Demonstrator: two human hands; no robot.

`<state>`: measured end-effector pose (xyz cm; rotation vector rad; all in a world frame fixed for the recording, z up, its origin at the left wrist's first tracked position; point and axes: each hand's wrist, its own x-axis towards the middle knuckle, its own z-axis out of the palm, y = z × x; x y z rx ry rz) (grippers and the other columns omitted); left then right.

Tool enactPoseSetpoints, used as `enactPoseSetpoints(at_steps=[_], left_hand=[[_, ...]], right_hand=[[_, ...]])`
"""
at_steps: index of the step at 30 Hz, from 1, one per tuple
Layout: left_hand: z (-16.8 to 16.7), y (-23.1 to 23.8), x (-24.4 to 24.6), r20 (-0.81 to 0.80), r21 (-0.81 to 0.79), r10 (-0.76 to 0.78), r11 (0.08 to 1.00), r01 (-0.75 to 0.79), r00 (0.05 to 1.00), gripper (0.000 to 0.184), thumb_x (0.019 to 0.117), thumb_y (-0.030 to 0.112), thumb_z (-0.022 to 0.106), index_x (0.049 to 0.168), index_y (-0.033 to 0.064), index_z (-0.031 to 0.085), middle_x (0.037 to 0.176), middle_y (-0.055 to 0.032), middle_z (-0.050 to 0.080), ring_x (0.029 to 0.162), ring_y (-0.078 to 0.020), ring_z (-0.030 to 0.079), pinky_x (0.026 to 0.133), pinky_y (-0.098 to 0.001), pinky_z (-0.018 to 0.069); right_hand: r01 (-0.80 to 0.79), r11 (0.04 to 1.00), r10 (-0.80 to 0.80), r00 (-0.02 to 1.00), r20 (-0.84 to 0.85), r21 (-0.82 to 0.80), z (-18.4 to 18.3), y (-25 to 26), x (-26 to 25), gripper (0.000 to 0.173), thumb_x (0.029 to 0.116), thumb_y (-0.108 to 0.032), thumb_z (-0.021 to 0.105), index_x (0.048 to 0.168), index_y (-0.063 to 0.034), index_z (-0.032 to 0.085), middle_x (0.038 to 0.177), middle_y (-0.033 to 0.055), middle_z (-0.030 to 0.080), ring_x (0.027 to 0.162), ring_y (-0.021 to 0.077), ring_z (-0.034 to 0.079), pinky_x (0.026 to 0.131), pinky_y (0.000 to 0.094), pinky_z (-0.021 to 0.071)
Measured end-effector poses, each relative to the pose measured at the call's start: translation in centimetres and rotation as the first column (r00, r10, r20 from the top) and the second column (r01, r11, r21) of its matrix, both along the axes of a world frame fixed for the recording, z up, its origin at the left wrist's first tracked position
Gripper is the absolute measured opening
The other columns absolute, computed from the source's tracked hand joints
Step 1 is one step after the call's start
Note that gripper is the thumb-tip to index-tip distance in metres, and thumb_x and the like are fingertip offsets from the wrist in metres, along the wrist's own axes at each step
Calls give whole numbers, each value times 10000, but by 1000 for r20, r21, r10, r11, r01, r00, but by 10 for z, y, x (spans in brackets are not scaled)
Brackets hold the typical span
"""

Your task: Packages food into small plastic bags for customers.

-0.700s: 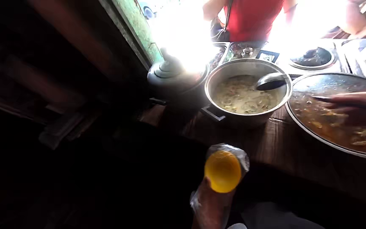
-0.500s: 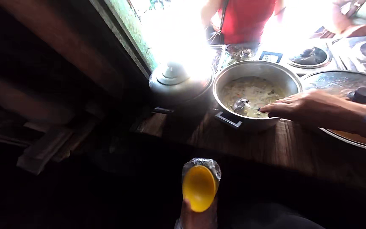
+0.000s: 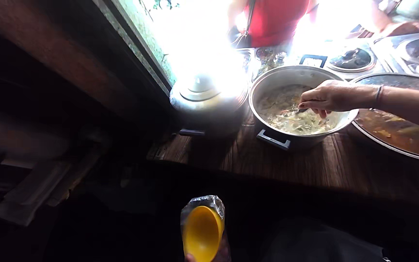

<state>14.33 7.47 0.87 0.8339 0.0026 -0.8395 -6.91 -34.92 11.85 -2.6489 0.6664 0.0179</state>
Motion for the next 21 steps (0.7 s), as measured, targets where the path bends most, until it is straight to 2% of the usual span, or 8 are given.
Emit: enactPoseSetpoints(at_steps=[2, 6, 10, 12, 14, 16, 18, 21], left_hand=[[4, -8, 1, 21, -36, -19, 999, 20, 1000, 470, 737, 542, 828, 1046, 195, 755, 963, -78, 773, 860, -191, 761, 748, -334, 630], [7, -32, -3, 46, -132, -106, 985, 111, 993, 425, 798, 499, 801, 1076, 181, 753, 1018, -85, 768, 944, -204, 753, 807, -362, 627], [20, -65, -17, -65, -260, -223, 945, 199, 973, 464, 791, 439, 828, 1110, 115, 732, 1052, -119, 752, 975, -221, 741, 861, -371, 612], [21, -73, -21, -96, -276, -251, 936, 217, 963, 469, 789, 425, 834, 1110, 100, 728, 1050, -128, 748, 973, -231, 739, 872, -377, 609], [18, -78, -21, -114, -273, -277, 932, 238, 954, 482, 793, 424, 832, 1122, 90, 720, 1059, -139, 743, 976, -233, 737, 874, -374, 607], [18, -81, -25, -120, -196, -240, 957, 214, 963, 514, 759, 466, 843, 1097, 98, 723, 1020, -130, 750, 918, -221, 747, 811, -359, 622], [20, -82, -28, -139, -166, -205, 969, 181, 969, 515, 746, 456, 854, 1093, 99, 724, 1013, -136, 751, 917, -236, 750, 808, -373, 627], [21, -83, -31, -136, -148, -174, 977, 154, 975, 524, 726, 451, 869, 1084, 98, 718, 1019, -141, 749, 937, -245, 748, 811, -382, 626]], right_hand=[[141, 949, -173, 981, 92, 283, 3, 8, -4, 311, 1095, -213, 479, 965, -29, 694, 672, 54, 688, 551, 134, 692, 561, 285, 602], [198, 742, -449, 856, 256, 641, -10, 13, -4, 370, 1109, -238, 437, 991, -7, 701, 631, 71, 666, 492, 134, 657, 479, 264, 570], [278, 499, -748, 616, 247, 821, -6, 9, -4, 452, 1103, -359, 424, 977, -26, 703, 572, 27, 622, 442, 98, 601, 422, 237, 515], [239, 529, -741, 597, 307, 814, -4, 9, -10, 349, 1093, -291, 471, 1010, -35, 693, 610, 29, 657, 478, 103, 638, 453, 239, 547], [185, 754, -543, 716, 438, 631, -2, 13, -14, 211, 1080, -185, 512, 1050, -45, 667, 691, 34, 693, 555, 108, 681, 539, 252, 593], [89, 982, -163, 840, 518, 164, -6, 15, -15, 213, 1061, -221, 543, 1067, -79, 701, 748, -2, 695, 610, 78, 678, 596, 270, 599], [-44, 969, 158, 865, 477, -242, -20, 8, -8, 268, 1059, -280, 527, 1047, -94, 720, 787, 15, 692, 630, 130, 661, 580, 344, 561], [-140, 886, 318, 877, 361, -441, -36, 0, 10, 355, 1075, -334, 476, 991, -78, 708, 854, 75, 693, 669, 232, 685, 548, 422, 541]])
